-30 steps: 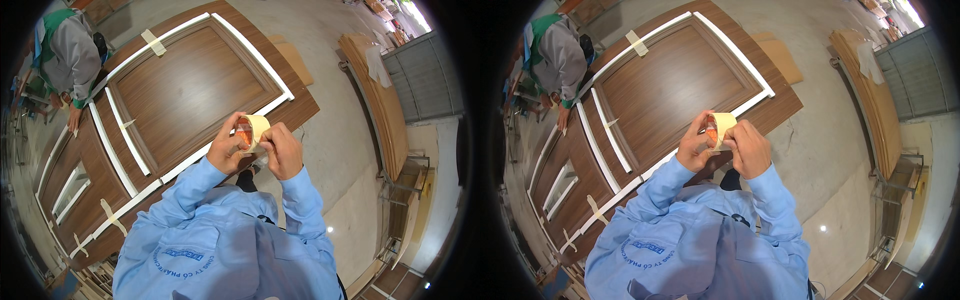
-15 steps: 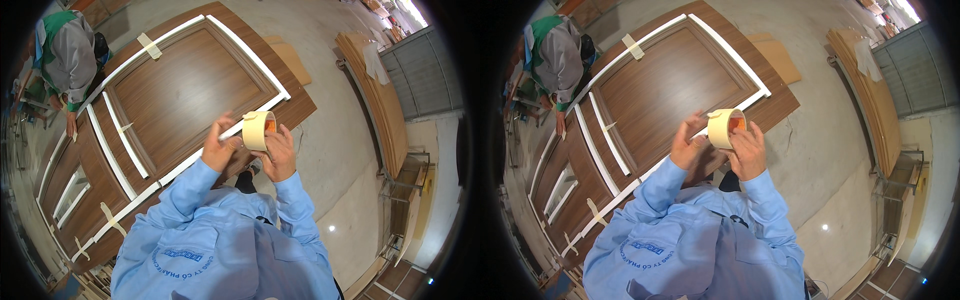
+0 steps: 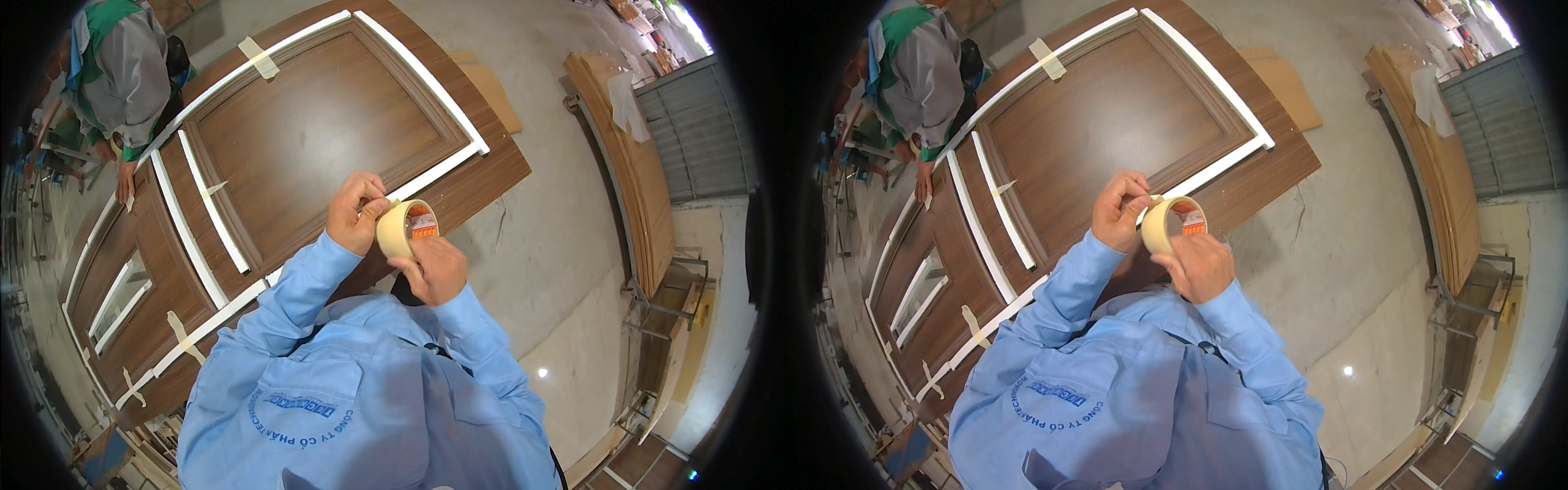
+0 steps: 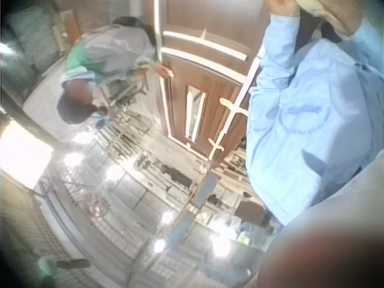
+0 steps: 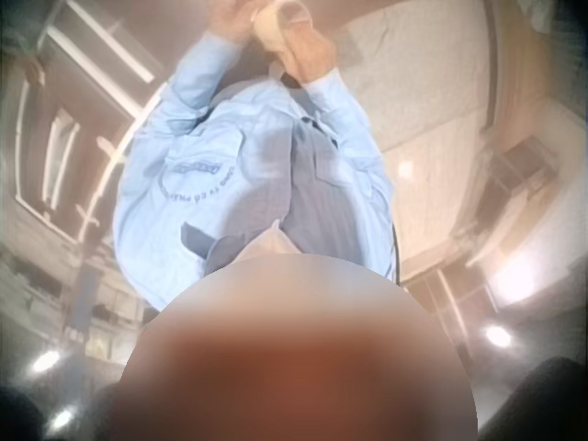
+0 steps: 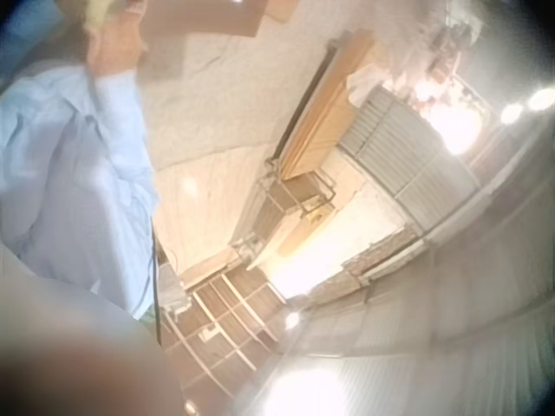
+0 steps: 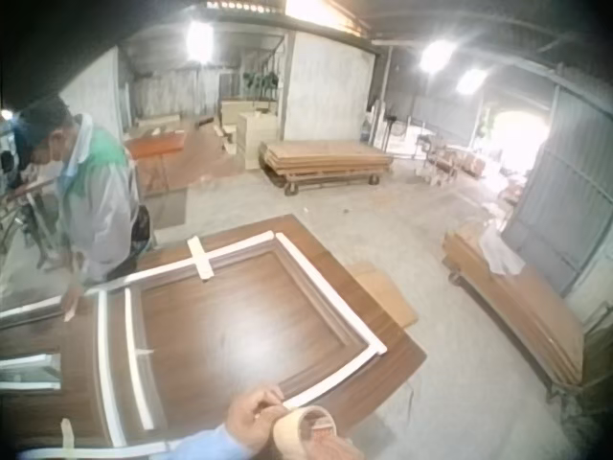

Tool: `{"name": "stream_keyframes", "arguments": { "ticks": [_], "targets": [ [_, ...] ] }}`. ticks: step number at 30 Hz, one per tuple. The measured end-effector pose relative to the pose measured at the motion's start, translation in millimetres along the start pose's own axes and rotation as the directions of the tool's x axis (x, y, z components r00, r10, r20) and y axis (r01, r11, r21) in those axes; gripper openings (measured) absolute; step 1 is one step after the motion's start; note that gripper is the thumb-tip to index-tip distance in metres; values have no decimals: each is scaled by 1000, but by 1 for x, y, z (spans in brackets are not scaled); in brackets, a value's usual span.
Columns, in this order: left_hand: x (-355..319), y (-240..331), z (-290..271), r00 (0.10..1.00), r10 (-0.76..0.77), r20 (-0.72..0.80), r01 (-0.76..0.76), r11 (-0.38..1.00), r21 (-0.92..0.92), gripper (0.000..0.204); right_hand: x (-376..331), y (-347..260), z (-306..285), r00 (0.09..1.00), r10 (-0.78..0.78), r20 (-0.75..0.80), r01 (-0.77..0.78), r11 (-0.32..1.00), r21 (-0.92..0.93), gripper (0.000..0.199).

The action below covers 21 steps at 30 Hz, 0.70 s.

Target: The person applies masking tape to the edges of white trim pieces on a large wooden door panel. They tear and place multiple tape segments along the trim lines, smoothing each piece by hand. A coworker is visible working on the same panel from the opposite side.

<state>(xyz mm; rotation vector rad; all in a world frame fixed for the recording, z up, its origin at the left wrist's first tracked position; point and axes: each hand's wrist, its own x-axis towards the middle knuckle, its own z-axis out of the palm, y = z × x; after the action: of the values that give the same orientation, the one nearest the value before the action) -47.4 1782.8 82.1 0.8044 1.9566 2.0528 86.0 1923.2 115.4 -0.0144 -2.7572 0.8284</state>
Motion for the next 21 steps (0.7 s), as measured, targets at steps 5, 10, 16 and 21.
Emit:
{"name": "stream_keyframes", "arguments": {
  "ticks": [5,10,16,21],
  "targets": [
    [-13,7,-3,997,-26,-67,24,999,-42,10,8,16,9,918,319,235,-385,858,341,43],
    [-15,12,-17,927,-339,-159,282,912,-297,7,-31,15,11,955,33,296,-173,870,461,66],
    [-48,-4,12,999,-35,-42,30,994,-106,8,-42,49,39,664,528,529,-691,704,165,57],
    [-4,-113,-37,817,-548,-177,495,825,-273,5,-54,49,43,872,141,468,-470,508,722,30]
  ]
}}
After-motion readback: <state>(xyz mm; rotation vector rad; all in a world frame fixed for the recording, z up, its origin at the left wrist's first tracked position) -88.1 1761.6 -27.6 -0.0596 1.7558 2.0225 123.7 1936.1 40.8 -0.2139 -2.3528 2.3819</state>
